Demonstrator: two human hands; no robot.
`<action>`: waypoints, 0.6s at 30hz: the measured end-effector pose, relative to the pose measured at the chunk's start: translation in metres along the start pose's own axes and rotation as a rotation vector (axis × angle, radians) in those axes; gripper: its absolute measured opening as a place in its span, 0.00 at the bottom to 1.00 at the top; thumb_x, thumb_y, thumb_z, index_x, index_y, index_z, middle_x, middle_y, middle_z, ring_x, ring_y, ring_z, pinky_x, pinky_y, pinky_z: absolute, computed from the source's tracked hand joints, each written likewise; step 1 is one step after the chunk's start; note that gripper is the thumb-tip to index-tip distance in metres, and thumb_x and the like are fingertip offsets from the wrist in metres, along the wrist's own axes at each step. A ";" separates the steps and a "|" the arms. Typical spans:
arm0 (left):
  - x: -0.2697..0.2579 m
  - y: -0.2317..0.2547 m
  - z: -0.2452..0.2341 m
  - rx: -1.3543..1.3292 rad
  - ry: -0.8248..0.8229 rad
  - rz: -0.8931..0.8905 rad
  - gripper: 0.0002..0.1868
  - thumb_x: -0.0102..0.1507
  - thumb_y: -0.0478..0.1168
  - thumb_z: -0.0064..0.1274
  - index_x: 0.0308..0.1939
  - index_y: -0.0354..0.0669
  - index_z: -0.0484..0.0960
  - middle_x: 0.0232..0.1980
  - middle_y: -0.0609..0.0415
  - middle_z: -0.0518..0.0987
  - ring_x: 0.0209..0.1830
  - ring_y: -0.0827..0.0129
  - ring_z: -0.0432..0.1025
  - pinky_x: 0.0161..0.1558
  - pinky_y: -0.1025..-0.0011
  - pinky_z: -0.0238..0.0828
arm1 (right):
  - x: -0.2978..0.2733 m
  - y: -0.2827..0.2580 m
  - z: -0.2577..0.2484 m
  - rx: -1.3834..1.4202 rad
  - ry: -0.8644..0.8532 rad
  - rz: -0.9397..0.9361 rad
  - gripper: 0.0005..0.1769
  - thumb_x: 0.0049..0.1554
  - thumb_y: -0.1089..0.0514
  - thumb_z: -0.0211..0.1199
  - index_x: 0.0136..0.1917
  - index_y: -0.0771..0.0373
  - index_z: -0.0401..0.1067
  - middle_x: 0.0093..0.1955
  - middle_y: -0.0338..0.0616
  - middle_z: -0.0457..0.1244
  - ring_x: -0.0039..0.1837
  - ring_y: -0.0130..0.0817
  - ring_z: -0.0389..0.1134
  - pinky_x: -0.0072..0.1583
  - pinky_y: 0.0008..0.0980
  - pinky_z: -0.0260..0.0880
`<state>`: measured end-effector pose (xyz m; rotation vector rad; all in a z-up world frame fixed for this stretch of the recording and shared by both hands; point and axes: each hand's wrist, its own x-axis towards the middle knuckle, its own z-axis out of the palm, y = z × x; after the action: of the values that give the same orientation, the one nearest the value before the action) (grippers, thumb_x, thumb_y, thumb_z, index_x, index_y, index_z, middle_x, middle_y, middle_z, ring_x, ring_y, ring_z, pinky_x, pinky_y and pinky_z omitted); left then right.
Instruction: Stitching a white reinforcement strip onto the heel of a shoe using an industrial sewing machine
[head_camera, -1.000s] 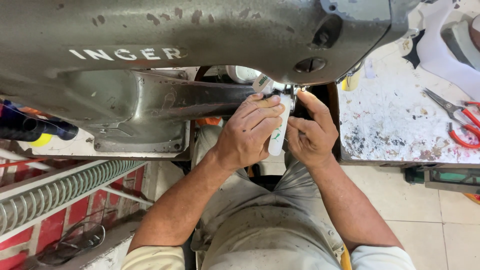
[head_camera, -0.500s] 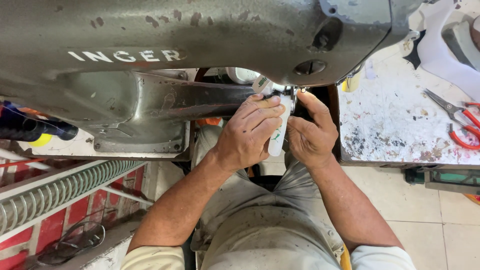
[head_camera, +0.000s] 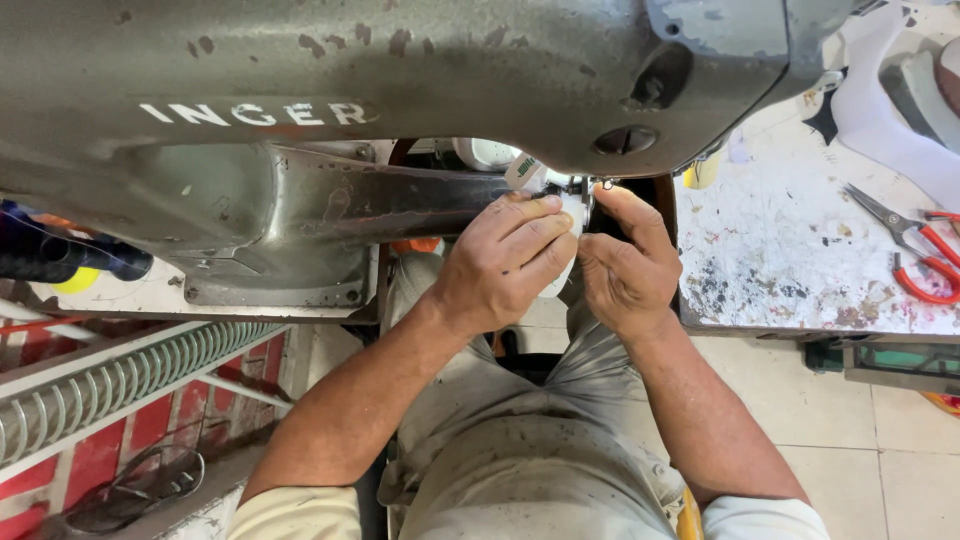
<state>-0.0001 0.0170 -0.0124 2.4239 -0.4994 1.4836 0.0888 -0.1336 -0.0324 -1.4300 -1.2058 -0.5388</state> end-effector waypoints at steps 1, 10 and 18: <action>0.000 -0.001 0.000 -0.002 -0.001 0.001 0.08 0.70 0.32 0.48 0.44 0.38 0.84 0.44 0.47 0.81 0.48 0.54 0.80 0.58 0.55 0.78 | 0.001 0.001 -0.001 -0.001 0.001 0.001 0.02 0.59 0.70 0.68 0.44 0.71 0.78 0.63 0.70 0.65 0.62 0.65 0.71 0.61 0.52 0.73; 0.007 0.002 0.006 0.044 0.091 0.063 0.10 0.70 0.33 0.48 0.39 0.38 0.84 0.41 0.47 0.80 0.44 0.54 0.80 0.53 0.56 0.80 | 0.012 0.006 -0.012 0.041 -0.016 0.036 0.11 0.60 0.66 0.68 0.51 0.75 0.70 0.58 0.69 0.67 0.56 0.64 0.72 0.58 0.53 0.75; 0.009 0.005 0.000 0.047 0.137 0.043 0.10 0.71 0.35 0.48 0.40 0.38 0.85 0.43 0.47 0.81 0.45 0.53 0.80 0.54 0.55 0.79 | 0.009 0.017 -0.009 0.177 0.037 0.073 0.14 0.59 0.72 0.66 0.54 0.82 0.65 0.53 0.69 0.66 0.56 0.58 0.71 0.56 0.46 0.73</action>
<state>0.0017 0.0109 -0.0047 2.3385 -0.4951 1.6839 0.1099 -0.1359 -0.0302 -1.3026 -1.1388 -0.3961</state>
